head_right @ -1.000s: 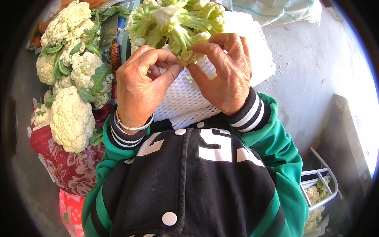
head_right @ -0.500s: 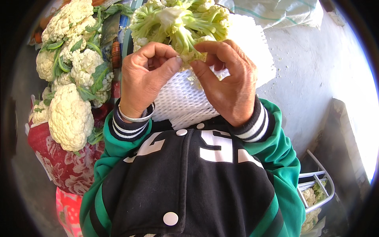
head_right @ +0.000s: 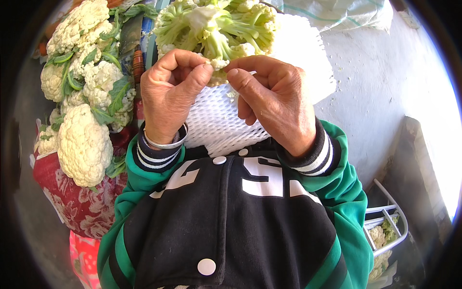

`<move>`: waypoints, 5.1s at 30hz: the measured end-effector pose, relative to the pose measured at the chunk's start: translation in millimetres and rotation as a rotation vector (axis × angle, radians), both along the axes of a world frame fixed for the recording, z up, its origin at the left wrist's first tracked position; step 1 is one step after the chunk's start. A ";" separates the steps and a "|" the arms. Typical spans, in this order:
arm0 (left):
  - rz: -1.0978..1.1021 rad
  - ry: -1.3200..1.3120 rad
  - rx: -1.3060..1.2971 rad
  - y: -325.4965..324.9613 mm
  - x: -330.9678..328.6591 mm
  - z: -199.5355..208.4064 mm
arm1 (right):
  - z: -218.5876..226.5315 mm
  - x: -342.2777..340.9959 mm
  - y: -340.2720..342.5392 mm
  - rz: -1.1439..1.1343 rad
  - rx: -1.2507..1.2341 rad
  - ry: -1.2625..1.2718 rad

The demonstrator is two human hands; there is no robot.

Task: The person trims a whole cauliflower using a cleaver, removing the core and outer leaves, then breaks off florets by hand. The trimmed pieces are placed into a white mesh bag on the lap.

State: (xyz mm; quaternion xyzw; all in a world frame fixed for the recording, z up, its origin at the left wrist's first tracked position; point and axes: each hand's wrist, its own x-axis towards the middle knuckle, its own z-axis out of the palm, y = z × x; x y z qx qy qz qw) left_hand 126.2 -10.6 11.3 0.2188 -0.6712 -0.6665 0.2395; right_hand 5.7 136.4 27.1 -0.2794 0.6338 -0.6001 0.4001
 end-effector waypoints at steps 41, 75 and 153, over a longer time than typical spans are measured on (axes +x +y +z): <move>-0.065 -0.279 -0.225 2.6 -4.6 13.1 | -27.6 8.1 -8.0 -0.206 -0.103 -0.206; 0.010 -0.220 -0.291 5.0 -6.4 -7.1 | -25.6 16.8 -12.2 -0.285 -0.033 -0.087; 0.385 -0.139 -0.813 -57.5 19.6 -21.0 | -25.1 1.5 -12.5 -0.413 -0.207 0.261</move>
